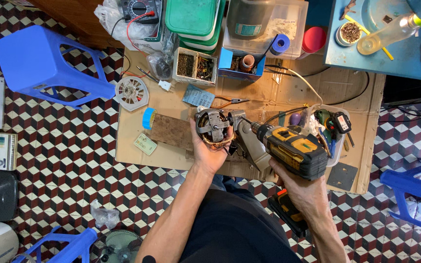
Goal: The person disassembles a small electric motor, removes the rotor, and uses a power drill to work on the motor housing. They then reassemble the motor and test it with a handheld device.
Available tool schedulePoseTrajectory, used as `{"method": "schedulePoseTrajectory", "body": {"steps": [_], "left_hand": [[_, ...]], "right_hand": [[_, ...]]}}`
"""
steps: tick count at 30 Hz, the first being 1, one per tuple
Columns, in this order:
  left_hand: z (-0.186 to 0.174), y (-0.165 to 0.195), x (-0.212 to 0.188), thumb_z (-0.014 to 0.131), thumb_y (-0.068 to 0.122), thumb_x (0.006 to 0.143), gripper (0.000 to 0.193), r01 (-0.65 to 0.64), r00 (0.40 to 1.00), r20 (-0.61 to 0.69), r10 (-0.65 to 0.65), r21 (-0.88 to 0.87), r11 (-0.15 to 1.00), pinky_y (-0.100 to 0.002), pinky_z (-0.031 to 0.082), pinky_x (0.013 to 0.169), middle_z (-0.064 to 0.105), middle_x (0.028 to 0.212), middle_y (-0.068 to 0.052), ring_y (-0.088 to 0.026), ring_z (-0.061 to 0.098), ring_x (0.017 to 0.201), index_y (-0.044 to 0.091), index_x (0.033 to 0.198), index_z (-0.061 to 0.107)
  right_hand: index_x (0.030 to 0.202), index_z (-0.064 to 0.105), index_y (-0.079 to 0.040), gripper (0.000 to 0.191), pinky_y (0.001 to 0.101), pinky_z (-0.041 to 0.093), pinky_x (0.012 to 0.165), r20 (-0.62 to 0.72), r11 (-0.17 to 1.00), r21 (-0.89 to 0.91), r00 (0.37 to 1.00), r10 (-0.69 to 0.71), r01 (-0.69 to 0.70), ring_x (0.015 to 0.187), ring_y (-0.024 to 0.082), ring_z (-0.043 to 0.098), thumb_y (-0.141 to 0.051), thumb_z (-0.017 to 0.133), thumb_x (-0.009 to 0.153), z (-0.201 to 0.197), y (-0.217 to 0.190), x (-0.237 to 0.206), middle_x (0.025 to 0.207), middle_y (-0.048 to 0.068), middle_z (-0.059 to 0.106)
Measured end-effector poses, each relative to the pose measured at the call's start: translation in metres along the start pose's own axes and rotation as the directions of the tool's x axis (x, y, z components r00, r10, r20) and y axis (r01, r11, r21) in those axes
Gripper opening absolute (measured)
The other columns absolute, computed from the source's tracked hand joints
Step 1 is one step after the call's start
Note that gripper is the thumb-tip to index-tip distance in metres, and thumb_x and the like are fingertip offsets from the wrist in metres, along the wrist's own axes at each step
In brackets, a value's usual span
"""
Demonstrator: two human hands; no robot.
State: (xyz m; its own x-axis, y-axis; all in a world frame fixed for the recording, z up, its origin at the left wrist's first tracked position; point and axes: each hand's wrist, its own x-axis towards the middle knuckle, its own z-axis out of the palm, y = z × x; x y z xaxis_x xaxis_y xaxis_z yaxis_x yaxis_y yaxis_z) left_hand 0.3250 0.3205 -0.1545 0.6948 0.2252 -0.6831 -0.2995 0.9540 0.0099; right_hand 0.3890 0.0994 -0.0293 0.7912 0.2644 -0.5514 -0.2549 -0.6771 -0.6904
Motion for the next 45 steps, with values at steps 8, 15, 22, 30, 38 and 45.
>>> {"method": "schedulePoseTrajectory", "body": {"steps": [8,15,22,30,38,45], "left_hand": [[0.000,0.000,-0.001,0.062,0.070,0.087,0.074,0.004,1.000,-0.009,-0.004,-0.006,1.000,-0.040,0.061,0.089,0.066,0.125,-0.011,-0.029,0.065,0.108,0.010,0.131,0.063],[-0.001,0.000,-0.001,0.064,0.069,0.086,0.075,-0.007,1.000,-0.006,0.007,0.010,1.000,-0.040,0.061,0.091,0.066,0.127,-0.011,-0.028,0.065,0.110,0.010,0.132,0.063],[-0.007,0.000,0.003,0.067,0.068,0.084,0.077,0.021,1.000,0.023,-0.020,-0.026,0.999,-0.041,0.062,0.090,0.065,0.125,-0.014,-0.032,0.066,0.107,0.007,0.131,0.062],[-0.006,0.001,0.003,0.068,0.068,0.084,0.077,-0.006,1.000,-0.023,0.005,-0.020,1.000,-0.042,0.062,0.089,0.066,0.123,-0.014,-0.031,0.067,0.106,0.007,0.131,0.062],[-0.003,0.000,0.000,0.068,0.067,0.084,0.078,-0.024,1.000,0.004,0.024,-0.005,1.000,-0.042,0.063,0.087,0.066,0.123,-0.014,-0.030,0.066,0.105,0.006,0.132,0.061],[-0.006,0.001,0.005,0.066,0.071,0.085,0.081,0.005,1.000,0.020,-0.005,0.004,1.000,-0.041,0.063,0.084,0.067,0.118,-0.016,-0.032,0.066,0.100,0.003,0.128,0.063]], "right_hand": [[0.108,0.071,-0.006,0.043,0.0362,0.063,0.055,0.006,1.000,-0.005,1.000,-0.009,0.009,0.063,0.017,0.070,-0.039,0.077,0.081,0.000,0.010,0.002,0.076,0.008,0.074],[0.106,0.074,-0.008,0.038,0.0353,0.062,0.055,0.037,0.999,-0.017,0.999,0.031,-0.030,0.063,0.016,0.070,-0.039,0.075,0.083,-0.002,0.002,0.003,0.075,0.007,0.074],[0.105,0.074,-0.007,0.035,0.0339,0.058,0.055,0.039,0.995,-0.096,0.999,-0.019,0.023,0.060,0.015,0.065,-0.035,0.076,0.084,-0.007,-0.023,0.007,0.071,0.005,0.070],[0.096,0.074,-0.005,0.033,0.0346,0.054,0.051,0.023,0.999,-0.029,1.000,-0.015,0.016,0.055,0.015,0.063,-0.036,0.076,0.086,-0.003,-0.030,0.005,0.064,0.005,0.067],[0.095,0.074,-0.004,0.036,0.0339,0.057,0.051,0.027,0.992,-0.123,1.000,0.013,-0.010,0.055,0.016,0.065,-0.038,0.076,0.085,-0.005,-0.030,0.007,0.064,0.006,0.068],[0.093,0.074,-0.004,0.038,0.0333,0.058,0.053,0.000,0.990,-0.123,0.997,0.072,-0.071,0.056,0.016,0.067,-0.041,0.077,0.083,-0.008,-0.033,0.004,0.065,0.008,0.070]]}}
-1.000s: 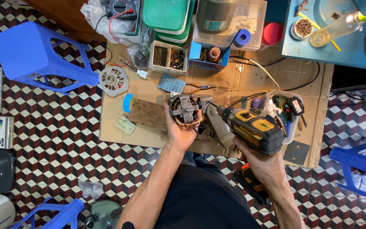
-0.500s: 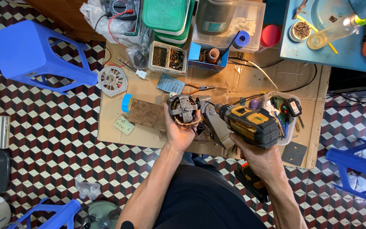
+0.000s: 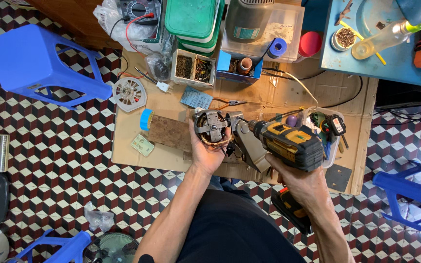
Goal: The person disassembles a small electric motor, removes the rotor, and uses a power drill to work on the motor housing. They then reassemble the motor and test it with a handheld device.
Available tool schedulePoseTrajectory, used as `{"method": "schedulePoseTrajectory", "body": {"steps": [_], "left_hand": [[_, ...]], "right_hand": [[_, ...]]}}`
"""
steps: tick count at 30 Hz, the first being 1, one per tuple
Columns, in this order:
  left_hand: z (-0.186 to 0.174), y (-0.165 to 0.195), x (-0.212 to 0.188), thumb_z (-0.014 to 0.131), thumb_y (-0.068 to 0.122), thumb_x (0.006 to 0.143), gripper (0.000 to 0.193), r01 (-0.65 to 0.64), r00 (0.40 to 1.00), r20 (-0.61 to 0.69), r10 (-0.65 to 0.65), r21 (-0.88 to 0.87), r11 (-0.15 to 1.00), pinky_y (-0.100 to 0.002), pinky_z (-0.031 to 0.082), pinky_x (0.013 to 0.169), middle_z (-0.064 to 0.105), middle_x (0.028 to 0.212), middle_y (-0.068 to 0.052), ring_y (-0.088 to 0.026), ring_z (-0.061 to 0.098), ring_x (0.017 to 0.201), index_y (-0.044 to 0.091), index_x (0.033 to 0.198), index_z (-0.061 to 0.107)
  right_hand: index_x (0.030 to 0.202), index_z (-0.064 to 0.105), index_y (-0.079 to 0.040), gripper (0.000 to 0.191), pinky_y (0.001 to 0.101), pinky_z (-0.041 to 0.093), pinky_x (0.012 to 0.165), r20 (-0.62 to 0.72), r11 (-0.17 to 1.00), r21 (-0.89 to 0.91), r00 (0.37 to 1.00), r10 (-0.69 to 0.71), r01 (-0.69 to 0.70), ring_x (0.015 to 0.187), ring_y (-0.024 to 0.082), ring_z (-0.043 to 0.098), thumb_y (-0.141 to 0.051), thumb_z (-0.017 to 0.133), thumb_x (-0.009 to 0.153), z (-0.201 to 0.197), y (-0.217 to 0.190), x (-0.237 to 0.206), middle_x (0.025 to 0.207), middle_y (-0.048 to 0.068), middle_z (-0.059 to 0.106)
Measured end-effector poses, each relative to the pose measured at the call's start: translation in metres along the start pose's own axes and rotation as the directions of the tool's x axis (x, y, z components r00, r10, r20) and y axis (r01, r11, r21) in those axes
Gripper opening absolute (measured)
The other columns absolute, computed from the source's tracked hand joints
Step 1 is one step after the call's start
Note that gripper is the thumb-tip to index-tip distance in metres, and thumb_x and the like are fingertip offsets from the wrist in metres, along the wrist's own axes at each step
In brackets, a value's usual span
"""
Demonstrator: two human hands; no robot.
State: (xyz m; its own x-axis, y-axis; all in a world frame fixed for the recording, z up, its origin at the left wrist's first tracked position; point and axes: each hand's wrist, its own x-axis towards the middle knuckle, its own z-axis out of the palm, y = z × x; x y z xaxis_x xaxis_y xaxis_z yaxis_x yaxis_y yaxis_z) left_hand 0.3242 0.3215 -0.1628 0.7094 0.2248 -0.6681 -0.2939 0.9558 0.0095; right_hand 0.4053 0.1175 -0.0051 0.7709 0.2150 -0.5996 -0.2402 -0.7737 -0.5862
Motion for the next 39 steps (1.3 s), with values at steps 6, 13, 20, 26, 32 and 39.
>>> {"method": "schedulePoseTrajectory", "body": {"steps": [6,13,20,26,32,39], "left_hand": [[0.001,0.003,-0.001,0.065,0.071,0.085,0.075,0.023,0.999,-0.033,-0.024,-0.016,1.000,-0.040,0.062,0.083,0.069,0.115,-0.014,-0.031,0.067,0.098,0.006,0.124,0.066],[0.010,0.004,-0.015,0.066,0.066,0.087,0.065,0.011,0.998,0.063,-0.014,0.035,0.999,-0.040,0.061,0.084,0.070,0.117,-0.009,-0.029,0.067,0.102,0.011,0.122,0.068],[0.015,-0.002,-0.032,0.064,0.066,0.087,0.064,0.001,0.998,-0.064,0.002,0.044,0.999,-0.042,0.061,0.087,0.070,0.121,-0.007,-0.029,0.066,0.104,0.016,0.127,0.066],[0.012,-0.009,-0.031,0.065,0.067,0.088,0.067,-0.013,0.995,-0.095,0.021,0.079,0.997,-0.042,0.061,0.086,0.069,0.122,-0.008,-0.031,0.066,0.103,0.015,0.130,0.065],[0.006,-0.016,-0.019,0.065,0.069,0.091,0.068,-0.031,0.997,-0.069,0.040,0.120,0.992,-0.043,0.060,0.084,0.068,0.120,-0.011,-0.034,0.066,0.103,0.012,0.130,0.066],[0.001,-0.024,0.002,0.065,0.066,0.094,0.067,-0.057,0.980,-0.185,0.080,0.124,0.991,-0.044,0.059,0.087,0.070,0.121,-0.015,-0.036,0.066,0.107,0.009,0.129,0.067]], "right_hand": [[0.088,0.074,0.000,0.038,0.0328,0.057,0.051,-0.018,0.985,0.164,0.999,-0.043,0.046,0.057,0.017,0.064,-0.037,0.078,0.084,-0.004,-0.001,-0.008,0.067,0.010,0.069],[0.107,0.071,0.000,0.025,0.0286,0.056,0.049,-0.244,0.766,0.623,0.970,-0.006,0.161,0.059,0.017,0.065,-0.012,0.075,0.085,-0.028,0.022,-0.050,0.091,0.014,0.074],[0.125,0.063,-0.006,0.032,0.0292,0.056,0.060,-0.484,0.376,0.848,0.835,0.262,0.374,0.068,0.017,0.066,-0.015,0.071,0.096,-0.078,0.157,-0.043,0.106,0.014,0.074],[0.126,0.062,-0.007,0.035,0.0300,0.055,0.065,-0.340,0.108,0.940,0.858,0.385,0.325,0.074,0.017,0.064,-0.027,0.072,0.099,-0.093,0.276,0.004,0.108,0.013,0.072],[0.125,0.062,-0.005,0.038,0.0296,0.055,0.062,-0.167,0.056,0.986,0.936,0.311,0.157,0.073,0.019,0.064,-0.030,0.072,0.097,-0.134,0.305,0.094,0.107,0.017,0.073],[0.121,0.066,-0.006,0.037,0.0286,0.054,0.058,0.060,0.185,0.978,0.983,0.174,-0.092,0.070,0.018,0.064,-0.033,0.069,0.097,-0.198,0.307,0.236,0.104,0.015,0.073]]}}
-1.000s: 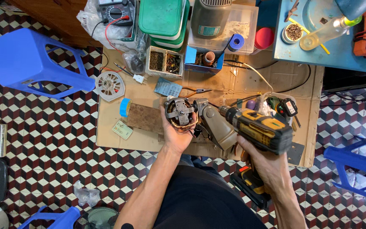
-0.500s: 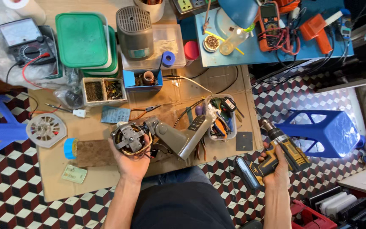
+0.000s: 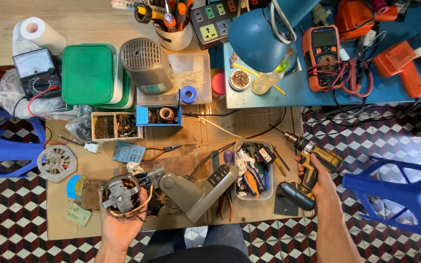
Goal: The person disassembles a small electric motor, removes the rotor, and uses a power drill to work on the motor housing. They then reassemble the motor and test it with a handheld device.
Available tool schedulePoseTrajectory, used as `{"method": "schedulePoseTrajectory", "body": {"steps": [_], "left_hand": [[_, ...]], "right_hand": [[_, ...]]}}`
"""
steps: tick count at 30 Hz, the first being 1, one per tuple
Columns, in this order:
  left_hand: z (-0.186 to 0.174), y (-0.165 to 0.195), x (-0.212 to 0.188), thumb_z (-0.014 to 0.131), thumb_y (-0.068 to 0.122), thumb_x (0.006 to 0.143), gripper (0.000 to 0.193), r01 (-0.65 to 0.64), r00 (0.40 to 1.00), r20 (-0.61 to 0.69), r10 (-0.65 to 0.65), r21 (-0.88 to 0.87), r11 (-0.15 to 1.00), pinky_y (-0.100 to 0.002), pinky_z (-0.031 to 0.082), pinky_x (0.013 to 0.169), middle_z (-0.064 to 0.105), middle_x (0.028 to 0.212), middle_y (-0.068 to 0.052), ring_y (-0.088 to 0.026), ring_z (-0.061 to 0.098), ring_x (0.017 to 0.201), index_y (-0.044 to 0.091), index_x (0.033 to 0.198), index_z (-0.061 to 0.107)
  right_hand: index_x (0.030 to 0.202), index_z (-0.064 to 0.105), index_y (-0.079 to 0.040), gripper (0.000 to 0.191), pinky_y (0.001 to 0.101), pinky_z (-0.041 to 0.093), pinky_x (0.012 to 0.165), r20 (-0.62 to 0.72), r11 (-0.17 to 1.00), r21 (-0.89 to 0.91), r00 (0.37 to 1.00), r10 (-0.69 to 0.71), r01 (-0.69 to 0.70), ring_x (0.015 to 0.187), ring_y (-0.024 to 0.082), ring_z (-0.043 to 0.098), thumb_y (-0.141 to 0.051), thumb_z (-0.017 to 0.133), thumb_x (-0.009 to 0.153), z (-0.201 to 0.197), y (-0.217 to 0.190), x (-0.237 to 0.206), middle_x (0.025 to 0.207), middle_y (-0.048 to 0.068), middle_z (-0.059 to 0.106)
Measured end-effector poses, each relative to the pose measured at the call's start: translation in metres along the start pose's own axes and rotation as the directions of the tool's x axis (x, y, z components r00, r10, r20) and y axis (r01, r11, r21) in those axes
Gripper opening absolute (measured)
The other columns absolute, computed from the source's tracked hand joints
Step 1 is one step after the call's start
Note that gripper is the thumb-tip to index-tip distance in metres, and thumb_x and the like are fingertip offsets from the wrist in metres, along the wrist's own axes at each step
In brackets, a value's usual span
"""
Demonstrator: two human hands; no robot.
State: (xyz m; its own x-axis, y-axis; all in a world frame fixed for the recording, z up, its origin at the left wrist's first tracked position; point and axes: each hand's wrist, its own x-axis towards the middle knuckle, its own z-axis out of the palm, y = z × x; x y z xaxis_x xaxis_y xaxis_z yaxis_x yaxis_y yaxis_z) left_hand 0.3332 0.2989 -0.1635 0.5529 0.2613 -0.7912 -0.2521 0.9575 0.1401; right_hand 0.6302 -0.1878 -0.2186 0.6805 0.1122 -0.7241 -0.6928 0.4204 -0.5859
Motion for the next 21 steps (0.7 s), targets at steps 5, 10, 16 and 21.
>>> {"method": "schedulePoseTrajectory", "body": {"steps": [5,10,16,21], "left_hand": [[-0.010,-0.011,0.027,0.053,0.050,0.102,0.052,-0.064,0.994,-0.085,0.074,0.116,0.991,-0.041,0.059,0.091,0.072,0.123,-0.013,-0.032,0.069,0.107,0.009,0.131,0.065],[-0.006,-0.002,0.053,0.049,0.045,0.113,0.052,-0.001,0.865,0.501,-0.011,0.023,1.000,-0.045,0.061,0.090,0.069,0.121,-0.021,-0.038,0.067,0.107,-0.003,0.130,0.063],[0.022,-0.022,0.068,0.062,0.064,0.091,0.070,0.017,1.000,0.025,-0.014,-0.117,0.993,-0.044,0.062,0.085,0.068,0.118,-0.020,-0.038,0.068,0.104,0.003,0.125,0.065],[0.024,-0.022,0.042,0.068,0.062,0.087,0.069,0.090,0.990,0.122,-0.070,-0.172,0.981,-0.045,0.060,0.093,0.068,0.122,-0.017,-0.038,0.067,0.109,0.007,0.129,0.064]], "right_hand": [[0.118,0.066,-0.004,0.040,0.0302,0.055,0.056,0.130,0.952,-0.271,0.974,0.184,-0.143,0.068,0.017,0.064,-0.038,0.069,0.098,-0.003,-0.035,0.105,0.104,0.010,0.074],[0.131,0.057,-0.012,0.038,0.0322,0.059,0.070,0.178,0.886,-0.412,0.935,0.306,-0.211,0.080,0.020,0.069,-0.035,0.068,0.103,0.038,-0.006,0.185,0.114,0.018,0.072],[0.133,0.062,0.008,0.054,0.0433,0.052,0.083,0.097,0.089,-0.986,0.922,-0.375,0.140,0.097,0.032,0.066,-0.032,0.082,0.102,0.064,-0.022,0.129,0.118,0.025,0.071],[0.132,0.067,-0.003,0.040,0.0310,0.053,0.085,0.282,0.398,-0.824,0.902,-0.328,0.402,0.099,0.016,0.065,-0.024,0.072,0.098,0.178,0.067,-0.061,0.114,0.009,0.072]]}}
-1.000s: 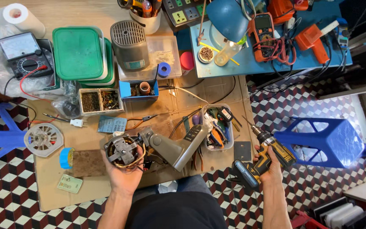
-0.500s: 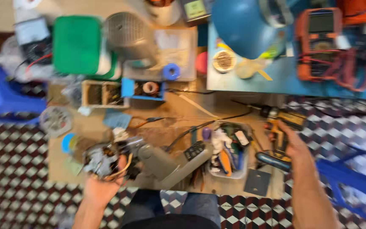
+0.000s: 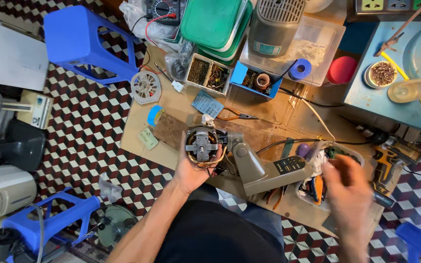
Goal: The person disassembles a small electric motor, removes the rotor, and uses a power drill to work on the motor housing. They then reassemble the motor and test it with a handheld device.
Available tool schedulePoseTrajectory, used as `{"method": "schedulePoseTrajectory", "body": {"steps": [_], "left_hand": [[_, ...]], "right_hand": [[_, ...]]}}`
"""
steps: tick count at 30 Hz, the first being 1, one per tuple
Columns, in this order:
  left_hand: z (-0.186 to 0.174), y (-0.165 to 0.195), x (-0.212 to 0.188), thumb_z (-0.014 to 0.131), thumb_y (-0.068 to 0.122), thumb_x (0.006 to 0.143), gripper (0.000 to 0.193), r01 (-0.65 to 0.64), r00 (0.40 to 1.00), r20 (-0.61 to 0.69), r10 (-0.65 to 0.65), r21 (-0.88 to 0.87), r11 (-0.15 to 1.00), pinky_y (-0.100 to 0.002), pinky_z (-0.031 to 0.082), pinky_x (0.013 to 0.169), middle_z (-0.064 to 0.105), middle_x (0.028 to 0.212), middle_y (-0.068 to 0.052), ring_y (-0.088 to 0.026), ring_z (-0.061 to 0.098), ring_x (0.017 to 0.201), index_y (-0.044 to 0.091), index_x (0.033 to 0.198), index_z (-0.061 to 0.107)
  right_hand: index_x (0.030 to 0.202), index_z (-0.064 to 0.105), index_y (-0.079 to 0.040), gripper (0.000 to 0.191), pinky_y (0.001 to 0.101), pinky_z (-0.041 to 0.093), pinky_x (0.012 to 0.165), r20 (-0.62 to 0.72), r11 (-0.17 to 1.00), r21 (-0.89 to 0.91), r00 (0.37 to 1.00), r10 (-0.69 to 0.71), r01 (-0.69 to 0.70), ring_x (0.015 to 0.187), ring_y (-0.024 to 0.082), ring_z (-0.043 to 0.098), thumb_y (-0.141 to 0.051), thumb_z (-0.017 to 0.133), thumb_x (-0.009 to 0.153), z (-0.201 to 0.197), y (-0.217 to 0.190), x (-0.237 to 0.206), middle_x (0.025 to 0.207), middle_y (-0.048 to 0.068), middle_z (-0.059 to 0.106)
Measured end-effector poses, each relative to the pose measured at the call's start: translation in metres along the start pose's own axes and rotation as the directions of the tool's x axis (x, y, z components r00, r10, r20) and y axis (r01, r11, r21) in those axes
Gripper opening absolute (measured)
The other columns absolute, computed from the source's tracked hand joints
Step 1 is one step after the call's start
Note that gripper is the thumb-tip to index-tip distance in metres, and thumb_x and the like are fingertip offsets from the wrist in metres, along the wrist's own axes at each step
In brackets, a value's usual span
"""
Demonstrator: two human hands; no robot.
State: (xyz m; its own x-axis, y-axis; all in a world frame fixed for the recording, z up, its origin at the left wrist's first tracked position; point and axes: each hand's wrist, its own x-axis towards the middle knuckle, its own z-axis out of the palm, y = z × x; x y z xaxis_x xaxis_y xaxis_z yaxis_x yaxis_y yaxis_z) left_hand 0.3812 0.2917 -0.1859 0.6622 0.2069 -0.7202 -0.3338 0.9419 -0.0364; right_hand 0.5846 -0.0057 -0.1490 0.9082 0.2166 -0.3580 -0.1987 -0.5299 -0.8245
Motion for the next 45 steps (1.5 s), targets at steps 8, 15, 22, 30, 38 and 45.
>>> {"method": "schedulePoseTrajectory", "body": {"steps": [8,15,22,30,38,45], "left_hand": [[-0.006,-0.020,0.004,0.053,0.069,0.094,0.069,0.213,0.959,0.162,-0.230,0.116,0.970,-0.045,0.053,0.103,0.070,0.128,-0.008,-0.026,0.067,0.115,0.014,0.134,0.063],[-0.001,-0.014,-0.003,0.053,0.070,0.096,0.067,0.401,0.875,0.235,-0.423,0.138,0.906,-0.042,0.049,0.107,0.067,0.133,-0.002,-0.022,0.062,0.123,0.018,0.136,0.064],[0.007,-0.009,-0.005,0.058,0.069,0.090,0.068,0.498,0.798,0.264,-0.542,0.217,0.840,-0.039,0.049,0.102,0.068,0.126,0.002,-0.017,0.061,0.117,0.017,0.133,0.063],[-0.016,0.007,0.011,0.063,0.059,0.096,0.060,0.481,0.820,0.160,-0.549,0.328,0.813,-0.025,0.050,0.092,0.068,0.123,0.004,-0.009,0.061,0.110,0.013,0.135,0.062],[-0.010,0.002,0.005,0.065,0.058,0.093,0.060,0.503,0.800,0.167,-0.576,0.336,0.796,-0.025,0.051,0.091,0.067,0.123,0.004,-0.009,0.062,0.110,0.014,0.134,0.063],[-0.017,-0.003,0.003,0.074,0.053,0.100,0.046,0.525,0.776,0.254,-0.577,0.247,0.815,-0.030,0.051,0.093,0.066,0.106,0.002,-0.013,0.060,0.102,0.011,0.121,0.070]], "right_hand": [[0.148,0.038,0.006,0.104,0.0456,0.051,0.096,0.271,0.831,-0.276,0.869,-0.414,0.482,0.119,0.042,0.060,-0.042,0.089,0.071,0.176,-0.131,-0.086,0.134,0.027,0.058],[0.145,0.043,-0.004,0.100,0.0472,0.055,0.088,0.097,0.826,-0.494,0.961,-0.259,0.272,0.113,0.040,0.063,-0.039,0.091,0.065,0.200,-0.132,-0.092,0.133,0.023,0.057],[0.143,0.044,-0.004,0.097,0.0474,0.056,0.085,0.089,0.845,-0.487,0.975,-0.205,0.222,0.111,0.040,0.065,-0.034,0.092,0.064,0.193,-0.137,-0.089,0.128,0.022,0.057],[0.141,0.047,-0.004,0.091,0.0462,0.058,0.085,0.089,0.815,-0.526,0.969,-0.231,0.242,0.107,0.039,0.068,-0.033,0.090,0.066,0.186,-0.139,-0.098,0.123,0.022,0.058],[0.143,0.042,-0.001,0.095,0.0451,0.057,0.088,0.085,0.842,-0.502,0.980,-0.180,0.198,0.110,0.039,0.066,-0.036,0.088,0.067,0.181,-0.148,-0.100,0.125,0.024,0.057],[0.145,0.037,0.006,0.107,0.0477,0.052,0.091,0.131,0.653,-0.735,0.983,-0.127,0.182,0.113,0.040,0.064,-0.052,0.086,0.069,0.177,-0.160,-0.098,0.124,0.026,0.062]]}}
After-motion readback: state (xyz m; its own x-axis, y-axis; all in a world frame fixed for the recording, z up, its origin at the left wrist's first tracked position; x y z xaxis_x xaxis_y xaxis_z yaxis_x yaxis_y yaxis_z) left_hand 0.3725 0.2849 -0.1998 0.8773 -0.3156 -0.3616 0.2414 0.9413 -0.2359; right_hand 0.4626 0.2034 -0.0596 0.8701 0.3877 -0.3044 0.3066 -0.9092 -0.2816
